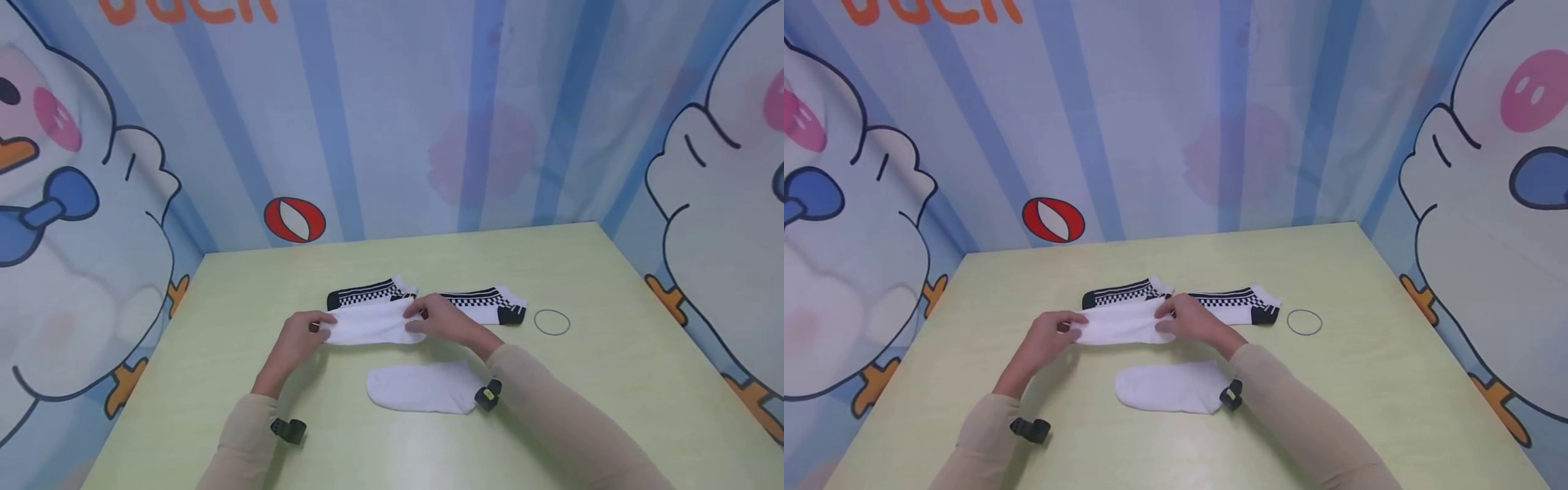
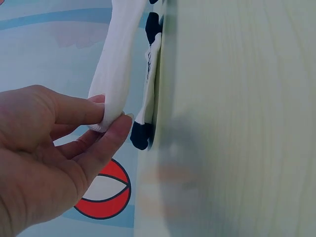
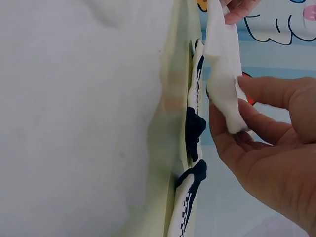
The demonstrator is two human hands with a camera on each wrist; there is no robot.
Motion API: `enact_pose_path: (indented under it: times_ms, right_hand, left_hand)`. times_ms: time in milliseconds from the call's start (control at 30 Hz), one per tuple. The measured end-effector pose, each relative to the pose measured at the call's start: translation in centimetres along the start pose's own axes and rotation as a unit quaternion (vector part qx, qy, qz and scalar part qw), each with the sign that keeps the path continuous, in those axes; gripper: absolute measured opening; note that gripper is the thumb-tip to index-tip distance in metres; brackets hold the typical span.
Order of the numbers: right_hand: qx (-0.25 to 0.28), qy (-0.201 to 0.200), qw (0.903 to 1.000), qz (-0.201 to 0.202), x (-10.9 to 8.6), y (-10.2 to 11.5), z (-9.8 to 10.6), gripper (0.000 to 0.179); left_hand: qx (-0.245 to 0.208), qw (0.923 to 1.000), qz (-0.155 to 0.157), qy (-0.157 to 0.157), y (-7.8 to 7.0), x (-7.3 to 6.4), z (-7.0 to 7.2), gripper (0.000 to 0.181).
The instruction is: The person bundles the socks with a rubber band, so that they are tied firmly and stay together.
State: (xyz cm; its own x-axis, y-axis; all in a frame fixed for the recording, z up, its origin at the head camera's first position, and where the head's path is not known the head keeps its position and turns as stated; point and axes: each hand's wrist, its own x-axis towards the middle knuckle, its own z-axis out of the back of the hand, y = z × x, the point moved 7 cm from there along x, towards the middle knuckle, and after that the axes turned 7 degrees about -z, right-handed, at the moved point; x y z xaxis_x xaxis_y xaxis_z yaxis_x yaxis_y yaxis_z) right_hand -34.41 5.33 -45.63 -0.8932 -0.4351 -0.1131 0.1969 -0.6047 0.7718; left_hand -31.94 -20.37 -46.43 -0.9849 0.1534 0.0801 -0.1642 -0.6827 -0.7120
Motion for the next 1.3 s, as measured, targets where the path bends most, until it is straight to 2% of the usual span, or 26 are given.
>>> enact_pose_path:
  times_ms: [133,300,533,833,1133,1300]
  right_hand:
    - [0.005,-0.001,0.9998,-0.022,-0.1,-0.4,0.1,0.030]
    - [-0.003,0.019,0.9991,-0.039,-0.4,-0.8,0.2,0.040]
    - [-0.029,0.037,0.9979,-0.043,-1.3,-1.2,0.6,0.050]
    - [-0.033,0.045,0.9981,-0.024,-3.1,-1.5,1.5,0.048]
    - [0.031,0.053,0.9981,0.000,-5.3,-1.7,2.7,0.031]
    - [0.014,0.049,0.9986,-0.015,-6.4,-2.2,3.2,0.030]
  left_hand:
    - [-0.007,1.0000,0.002,-0.004,-0.1,-0.1,-0.1,0.025]
    - [-0.006,0.9999,0.008,-0.006,-0.4,0.0,-0.2,0.026]
    - [-0.015,0.9993,0.032,0.014,-0.8,-0.1,-0.9,0.025]
    - [-0.037,0.9981,0.030,0.038,-1.6,-0.6,-2.1,0.027]
    - [-0.073,0.9954,0.024,0.057,-2.9,-0.7,-2.9,0.028]
    - [-0.072,0.9948,0.005,0.072,-3.8,-0.8,-3.2,0.026]
